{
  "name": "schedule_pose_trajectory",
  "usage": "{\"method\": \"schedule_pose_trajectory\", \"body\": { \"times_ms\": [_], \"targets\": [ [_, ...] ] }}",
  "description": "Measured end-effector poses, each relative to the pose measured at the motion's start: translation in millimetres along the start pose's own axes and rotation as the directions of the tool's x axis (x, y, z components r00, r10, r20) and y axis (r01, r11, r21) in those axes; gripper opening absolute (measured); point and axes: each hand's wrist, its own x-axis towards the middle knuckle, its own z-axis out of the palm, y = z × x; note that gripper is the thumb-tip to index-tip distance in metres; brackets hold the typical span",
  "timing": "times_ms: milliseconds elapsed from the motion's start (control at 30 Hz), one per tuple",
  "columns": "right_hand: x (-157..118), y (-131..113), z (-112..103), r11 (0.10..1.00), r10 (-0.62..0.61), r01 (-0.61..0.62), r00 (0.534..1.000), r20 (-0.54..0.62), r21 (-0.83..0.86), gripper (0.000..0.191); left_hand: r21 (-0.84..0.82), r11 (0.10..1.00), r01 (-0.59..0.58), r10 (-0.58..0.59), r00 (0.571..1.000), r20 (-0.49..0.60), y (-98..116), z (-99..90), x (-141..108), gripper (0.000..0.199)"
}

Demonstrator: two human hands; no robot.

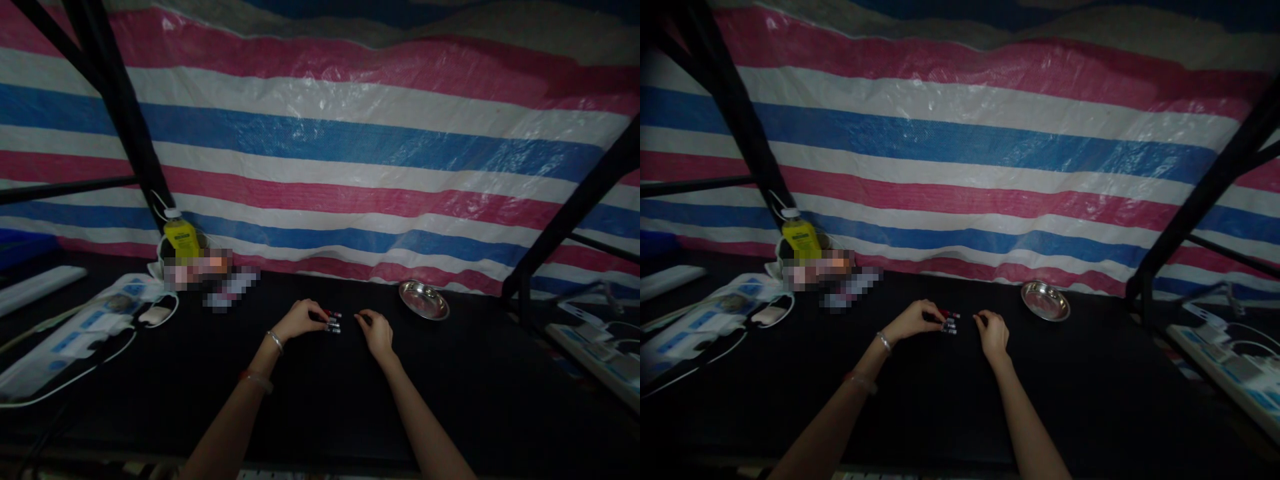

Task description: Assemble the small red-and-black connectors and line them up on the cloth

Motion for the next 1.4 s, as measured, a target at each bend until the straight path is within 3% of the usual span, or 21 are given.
{"method": "schedule_pose_trajectory", "body": {
  "times_ms": [133,300,633,1167,1300,1400],
  "targets": [
    [-1.0,-3.8,-2.4,0.999,0.042,-0.042,0.999,-0.032,-0.012,0.033,0.047,0.999,0.008,-0.009,0.999,0.032,-0.8,-0.1,-0.4,0.016],
    [0.5,-1.3,-5.0,0.979,0.121,-0.139,0.985,-0.121,-0.149,0.039,0.148,0.987,0.062,-0.073,0.995,0.066,2.9,1.4,-2.0,0.014],
    [2.7,4.4,-0.9,0.951,0.103,-0.122,0.991,-0.083,-0.283,0.043,0.16,0.984,0.081,-0.097,0.991,0.095,2.3,3.5,-2.1,0.018],
    [1.5,1.9,-3.1,0.964,0.117,-0.127,0.992,-0.057,-0.233,0.04,0.161,0.981,0.105,-0.123,0.987,0.108,4.6,3.5,-2.5,0.016],
    [2.8,9.3,3.2,0.979,0.072,-0.097,0.987,-0.14,-0.182,0.036,0.143,0.984,0.106,-0.125,0.984,0.13,2.6,4.1,-2.0,0.017],
    [3.3,11.3,4.5,0.999,-0.046,0.036,0.958,-0.282,-0.04,0.029,0.116,0.986,0.122,-0.136,0.984,0.118,0.8,5.6,-0.5,0.021]
  ]
}}
